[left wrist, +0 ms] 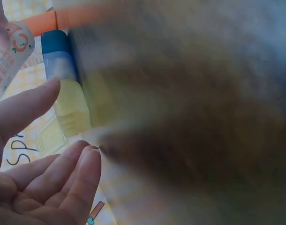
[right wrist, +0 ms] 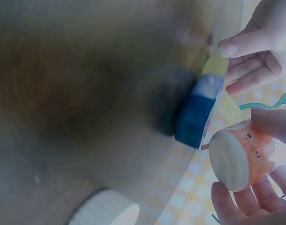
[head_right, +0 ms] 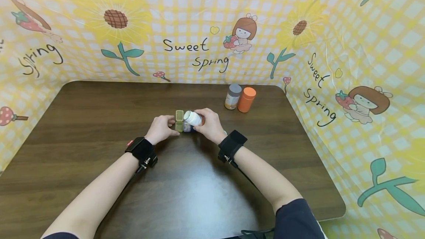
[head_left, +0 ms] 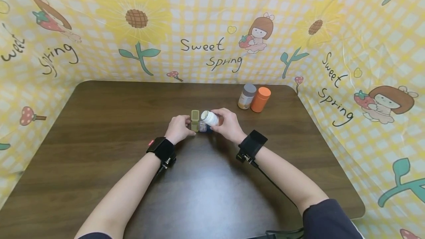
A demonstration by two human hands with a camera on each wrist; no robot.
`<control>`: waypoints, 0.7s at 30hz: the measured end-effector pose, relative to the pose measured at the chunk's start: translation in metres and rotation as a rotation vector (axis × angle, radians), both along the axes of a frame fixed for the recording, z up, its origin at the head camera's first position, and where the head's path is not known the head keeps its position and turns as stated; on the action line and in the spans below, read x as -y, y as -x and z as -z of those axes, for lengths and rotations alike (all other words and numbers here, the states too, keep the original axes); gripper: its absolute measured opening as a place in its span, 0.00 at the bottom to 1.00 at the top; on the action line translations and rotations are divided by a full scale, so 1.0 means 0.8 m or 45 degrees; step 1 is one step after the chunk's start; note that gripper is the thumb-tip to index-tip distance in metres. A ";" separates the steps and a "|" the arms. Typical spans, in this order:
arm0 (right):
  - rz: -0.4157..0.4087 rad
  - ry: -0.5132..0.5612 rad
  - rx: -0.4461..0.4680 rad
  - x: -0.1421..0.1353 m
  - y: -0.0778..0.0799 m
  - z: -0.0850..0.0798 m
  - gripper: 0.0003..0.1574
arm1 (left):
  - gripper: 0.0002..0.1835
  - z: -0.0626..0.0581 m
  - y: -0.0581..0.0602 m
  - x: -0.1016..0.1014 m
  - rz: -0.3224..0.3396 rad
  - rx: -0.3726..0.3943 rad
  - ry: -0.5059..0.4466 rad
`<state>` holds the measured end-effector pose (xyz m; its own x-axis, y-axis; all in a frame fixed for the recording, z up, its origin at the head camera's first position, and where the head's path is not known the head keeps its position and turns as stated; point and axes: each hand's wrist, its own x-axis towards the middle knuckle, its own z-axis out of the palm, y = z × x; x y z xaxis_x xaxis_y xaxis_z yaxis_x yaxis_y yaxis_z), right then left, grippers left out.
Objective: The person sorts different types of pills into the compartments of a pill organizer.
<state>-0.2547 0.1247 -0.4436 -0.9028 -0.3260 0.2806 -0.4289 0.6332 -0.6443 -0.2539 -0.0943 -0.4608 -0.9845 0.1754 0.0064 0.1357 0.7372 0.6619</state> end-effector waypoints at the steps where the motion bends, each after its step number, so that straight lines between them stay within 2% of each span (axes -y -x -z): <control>1: -0.006 -0.011 -0.003 0.000 0.001 0.000 0.33 | 0.40 0.000 0.001 -0.001 0.004 0.006 -0.013; 11: -0.094 -0.159 -0.055 0.004 0.010 -0.005 0.31 | 0.33 0.000 0.003 -0.006 0.026 0.019 -0.066; 21: -0.184 -0.422 -0.164 0.013 0.024 -0.007 0.28 | 0.29 0.001 0.006 -0.005 0.028 -0.002 -0.056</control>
